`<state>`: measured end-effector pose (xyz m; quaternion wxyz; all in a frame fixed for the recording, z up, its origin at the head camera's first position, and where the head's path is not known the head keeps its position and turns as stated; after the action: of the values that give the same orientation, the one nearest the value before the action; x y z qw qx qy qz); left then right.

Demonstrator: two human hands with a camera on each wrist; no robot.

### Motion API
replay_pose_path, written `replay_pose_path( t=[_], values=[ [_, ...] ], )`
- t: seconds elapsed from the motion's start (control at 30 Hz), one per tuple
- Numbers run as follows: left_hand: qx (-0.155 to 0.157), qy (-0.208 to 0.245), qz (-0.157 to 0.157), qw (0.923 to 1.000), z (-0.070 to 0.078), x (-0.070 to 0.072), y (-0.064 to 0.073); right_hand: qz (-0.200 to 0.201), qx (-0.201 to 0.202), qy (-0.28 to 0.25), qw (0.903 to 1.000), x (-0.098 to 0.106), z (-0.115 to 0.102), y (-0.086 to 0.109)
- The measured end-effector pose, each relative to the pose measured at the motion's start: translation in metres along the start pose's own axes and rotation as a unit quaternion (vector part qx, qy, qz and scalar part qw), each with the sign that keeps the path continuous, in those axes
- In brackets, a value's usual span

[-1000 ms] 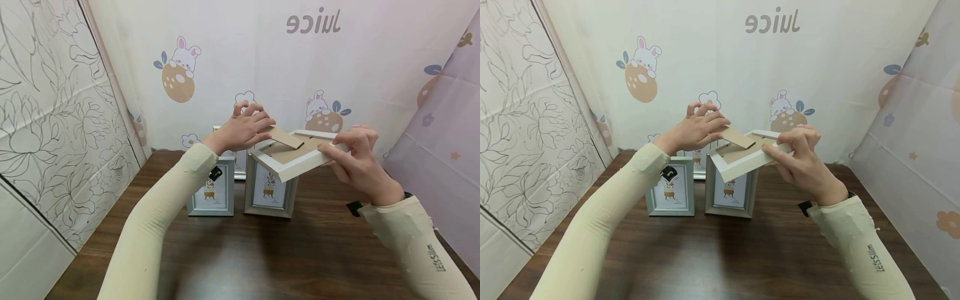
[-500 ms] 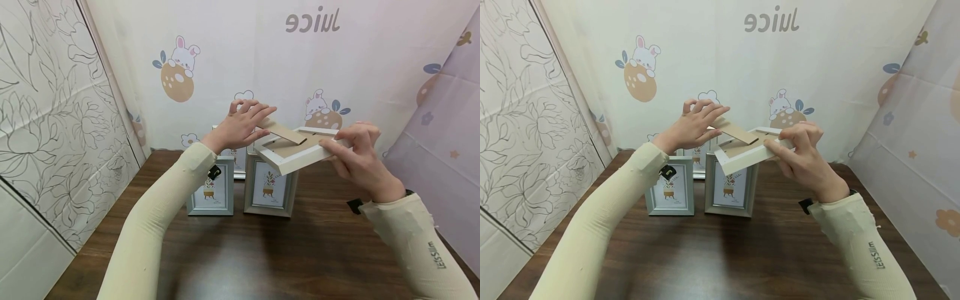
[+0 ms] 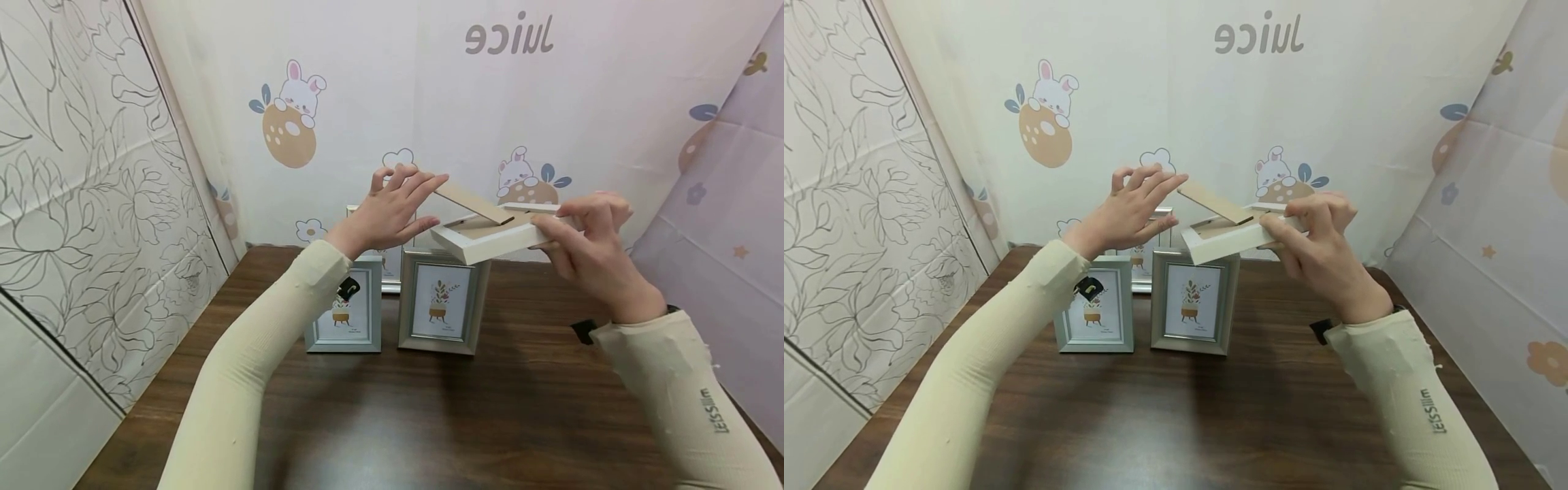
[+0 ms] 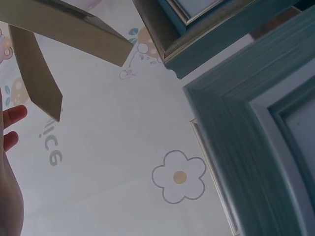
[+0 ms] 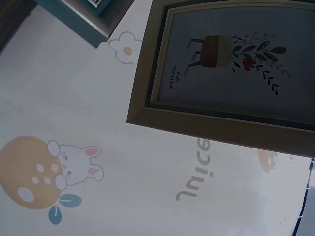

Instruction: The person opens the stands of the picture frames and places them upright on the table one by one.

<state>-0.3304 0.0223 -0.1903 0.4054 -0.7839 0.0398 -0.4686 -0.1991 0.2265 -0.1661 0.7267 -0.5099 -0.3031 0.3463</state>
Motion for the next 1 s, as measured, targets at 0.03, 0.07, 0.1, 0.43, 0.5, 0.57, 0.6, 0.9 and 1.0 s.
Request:
replay_pose_path(
  t=[0.03,0.07,0.1,0.43,0.5,0.57,0.6,0.9,1.0],
  values=[
    [0.001,0.001,0.002,1.0000,0.000,0.000,0.001,0.000,-0.002,0.003,1.0000,0.000,0.002,0.001],
    [0.001,0.000,0.003,1.0000,0.001,0.000,0.002,-0.001,-0.004,0.005,1.0000,0.001,0.005,0.001],
    [0.001,-0.001,0.005,1.0000,0.001,0.000,0.002,-0.005,-0.007,0.007,0.9999,0.001,0.007,0.002],
    [0.006,0.003,0.006,1.0000,0.008,-0.005,0.011,-0.064,-0.034,0.037,0.9966,0.008,0.026,0.009],
    [0.004,0.001,0.004,1.0000,0.010,-0.007,0.013,-0.073,-0.037,0.042,0.9958,0.010,0.032,0.013],
    [0.000,-0.001,0.003,1.0000,0.012,-0.009,0.016,-0.079,-0.040,0.048,0.9949,0.011,0.039,0.017],
    [-0.001,-0.002,0.001,1.0000,0.013,-0.011,0.017,-0.086,-0.042,0.052,0.9940,0.012,0.042,0.019],
    [-0.031,-0.007,0.001,0.9995,0.034,-0.022,0.028,-0.113,-0.067,0.095,0.9869,0.026,0.063,0.034],
    [-0.043,-0.010,0.003,0.9990,0.041,-0.025,0.032,-0.107,-0.068,0.100,0.9869,0.029,0.066,0.036]
  ],
)
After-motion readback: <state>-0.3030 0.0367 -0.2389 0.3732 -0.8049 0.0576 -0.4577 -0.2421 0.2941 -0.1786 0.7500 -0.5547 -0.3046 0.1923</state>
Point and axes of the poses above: each hand's wrist, its own y-axis away from the middle knuckle, its own x-axis out of the back of the hand, z = x × y, the point moved 7 cm from there along -y, towards the middle knuckle, and after that the axes turned 12 degrees about z, right-handed, at the moved point
